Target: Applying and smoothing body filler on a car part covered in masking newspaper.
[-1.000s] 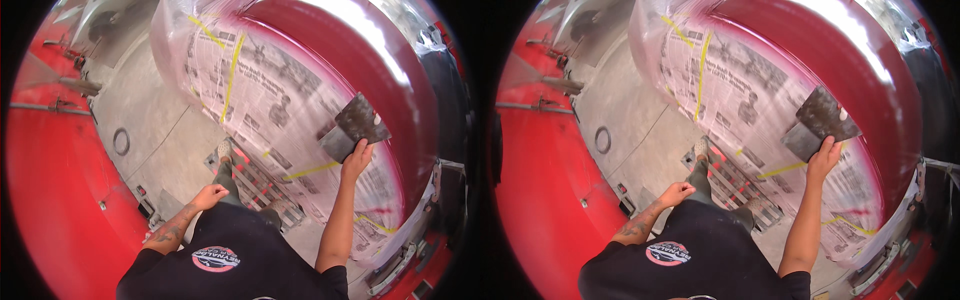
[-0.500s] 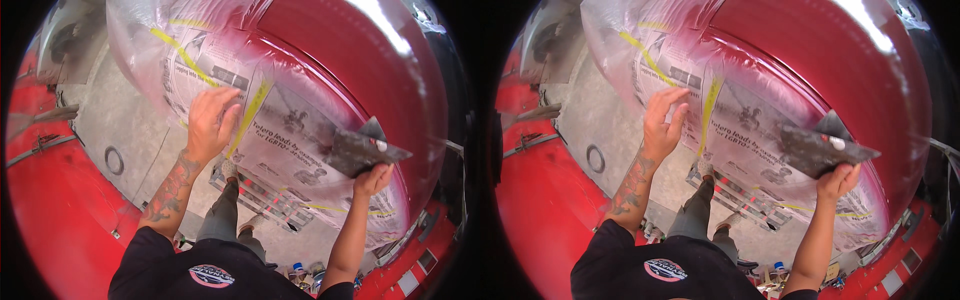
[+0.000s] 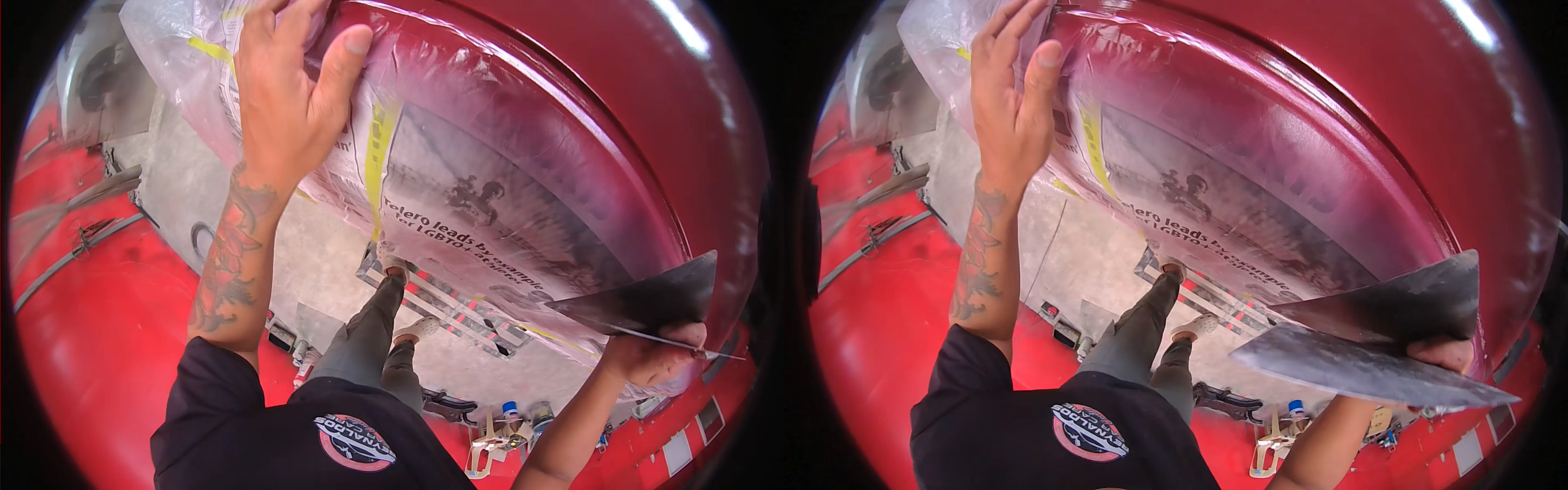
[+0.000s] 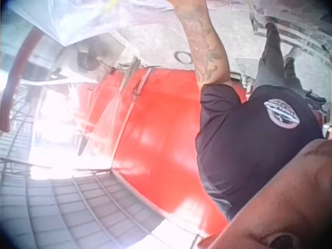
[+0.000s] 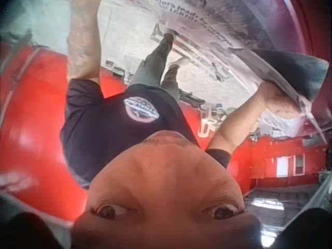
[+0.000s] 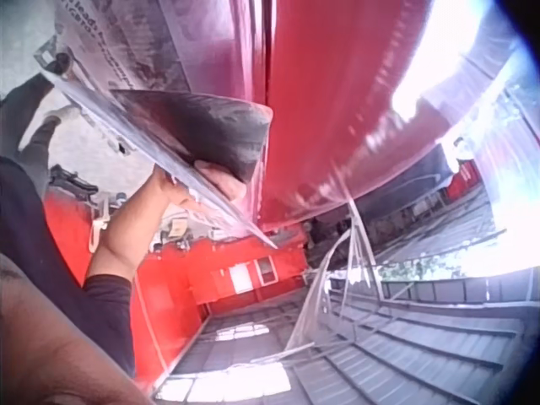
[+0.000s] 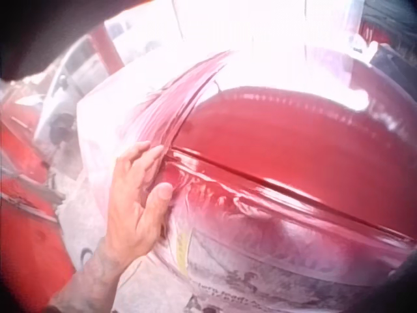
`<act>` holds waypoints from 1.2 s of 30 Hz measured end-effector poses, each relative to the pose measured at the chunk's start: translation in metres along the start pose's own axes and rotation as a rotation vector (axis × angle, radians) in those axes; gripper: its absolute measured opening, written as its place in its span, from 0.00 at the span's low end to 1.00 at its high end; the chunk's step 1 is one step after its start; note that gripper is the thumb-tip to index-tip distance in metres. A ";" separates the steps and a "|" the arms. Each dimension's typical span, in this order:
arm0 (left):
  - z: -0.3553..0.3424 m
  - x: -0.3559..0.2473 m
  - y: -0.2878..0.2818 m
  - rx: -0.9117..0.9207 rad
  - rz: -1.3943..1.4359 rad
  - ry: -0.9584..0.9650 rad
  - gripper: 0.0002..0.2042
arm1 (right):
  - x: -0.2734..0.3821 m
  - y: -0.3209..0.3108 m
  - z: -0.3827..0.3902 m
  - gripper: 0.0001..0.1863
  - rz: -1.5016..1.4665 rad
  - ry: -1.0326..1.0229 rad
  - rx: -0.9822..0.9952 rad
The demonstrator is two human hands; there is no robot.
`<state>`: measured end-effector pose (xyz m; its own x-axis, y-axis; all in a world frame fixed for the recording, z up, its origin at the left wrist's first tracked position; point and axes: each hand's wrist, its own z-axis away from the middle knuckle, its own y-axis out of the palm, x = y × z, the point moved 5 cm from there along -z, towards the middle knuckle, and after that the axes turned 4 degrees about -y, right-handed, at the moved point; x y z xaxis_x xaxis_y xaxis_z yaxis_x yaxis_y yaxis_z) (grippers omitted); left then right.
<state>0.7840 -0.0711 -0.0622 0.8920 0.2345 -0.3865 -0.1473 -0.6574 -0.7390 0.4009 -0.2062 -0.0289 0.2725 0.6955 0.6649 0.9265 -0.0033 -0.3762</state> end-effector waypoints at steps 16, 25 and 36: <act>-0.026 -0.007 0.009 0.102 -0.095 -0.046 0.25 | -0.003 -0.006 0.001 0.25 0.049 -0.037 -0.005; -0.015 -0.014 0.002 0.071 -0.180 0.041 0.26 | 0.020 0.013 -0.002 0.25 0.156 -0.128 0.051; -0.015 -0.032 -0.002 0.135 -0.156 0.037 0.27 | 0.016 0.013 -0.001 0.24 0.135 -0.027 -0.123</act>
<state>0.7626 -0.0880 -0.0402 0.9231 0.2981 -0.2431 -0.0599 -0.5130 -0.8563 0.4174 -0.1963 -0.0223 0.3910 0.7015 0.5958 0.9072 -0.1846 -0.3780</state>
